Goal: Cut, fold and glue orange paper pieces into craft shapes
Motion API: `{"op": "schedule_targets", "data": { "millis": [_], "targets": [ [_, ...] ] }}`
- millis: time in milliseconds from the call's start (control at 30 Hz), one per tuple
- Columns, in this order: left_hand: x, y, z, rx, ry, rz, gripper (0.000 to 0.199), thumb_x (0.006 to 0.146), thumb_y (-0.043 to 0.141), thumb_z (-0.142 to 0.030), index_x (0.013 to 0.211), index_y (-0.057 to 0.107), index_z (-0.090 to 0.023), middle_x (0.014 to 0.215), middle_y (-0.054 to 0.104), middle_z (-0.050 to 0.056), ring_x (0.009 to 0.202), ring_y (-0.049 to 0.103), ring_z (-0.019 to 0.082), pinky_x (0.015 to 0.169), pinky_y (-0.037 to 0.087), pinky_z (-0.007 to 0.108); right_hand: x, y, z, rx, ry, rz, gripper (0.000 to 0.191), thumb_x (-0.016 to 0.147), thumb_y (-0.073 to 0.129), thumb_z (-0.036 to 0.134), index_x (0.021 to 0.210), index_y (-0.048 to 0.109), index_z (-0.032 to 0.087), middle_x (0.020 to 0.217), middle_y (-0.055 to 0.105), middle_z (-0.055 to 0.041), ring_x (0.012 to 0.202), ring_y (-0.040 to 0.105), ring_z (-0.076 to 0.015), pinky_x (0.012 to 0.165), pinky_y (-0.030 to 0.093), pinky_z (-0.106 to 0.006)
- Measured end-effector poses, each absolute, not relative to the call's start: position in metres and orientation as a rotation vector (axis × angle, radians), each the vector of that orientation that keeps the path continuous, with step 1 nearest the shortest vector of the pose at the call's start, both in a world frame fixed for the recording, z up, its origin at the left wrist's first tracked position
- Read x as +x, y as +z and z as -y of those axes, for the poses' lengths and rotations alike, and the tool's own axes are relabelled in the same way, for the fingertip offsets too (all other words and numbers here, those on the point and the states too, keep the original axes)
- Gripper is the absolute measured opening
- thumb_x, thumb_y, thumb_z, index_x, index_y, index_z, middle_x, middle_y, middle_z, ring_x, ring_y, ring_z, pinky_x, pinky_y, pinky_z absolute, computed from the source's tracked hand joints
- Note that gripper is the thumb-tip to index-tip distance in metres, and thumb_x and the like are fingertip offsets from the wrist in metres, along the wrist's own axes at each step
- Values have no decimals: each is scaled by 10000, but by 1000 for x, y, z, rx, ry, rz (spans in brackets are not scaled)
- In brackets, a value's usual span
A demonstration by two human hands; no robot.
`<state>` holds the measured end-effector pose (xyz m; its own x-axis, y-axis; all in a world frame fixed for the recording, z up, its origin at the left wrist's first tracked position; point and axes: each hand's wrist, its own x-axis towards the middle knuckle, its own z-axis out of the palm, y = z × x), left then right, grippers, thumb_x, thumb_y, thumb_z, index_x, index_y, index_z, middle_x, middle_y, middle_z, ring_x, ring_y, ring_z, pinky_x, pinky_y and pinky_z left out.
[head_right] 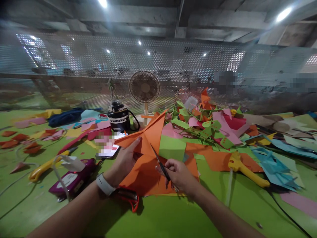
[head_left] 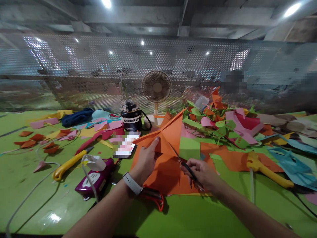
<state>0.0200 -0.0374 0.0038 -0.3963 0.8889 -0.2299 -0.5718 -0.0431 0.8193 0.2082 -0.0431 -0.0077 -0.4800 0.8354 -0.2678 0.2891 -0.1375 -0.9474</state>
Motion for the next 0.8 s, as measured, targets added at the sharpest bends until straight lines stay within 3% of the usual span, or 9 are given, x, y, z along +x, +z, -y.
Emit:
{"op": "schedule_targets", "data": {
  "millis": [467,800],
  "targets": [
    [25,9,42,419,1610,-1076,63,700,729,-210,715,693,-161,596,692,43,526,633,178,488,460,261,209,-9,43,-1247,1634,1697,499,656,698,630,720,449,203,479,580,66,273,319,-24,287,214,-159],
    [25,9,43,418,1613,-1103,174,627,780,-262,605,640,-161,547,649,12,464,582,141,445,454,241,209,-12,42,-1247,1632,1682,474,682,694,606,717,456,197,463,561,77,291,347,-24,308,236,-153]
  ]
}}
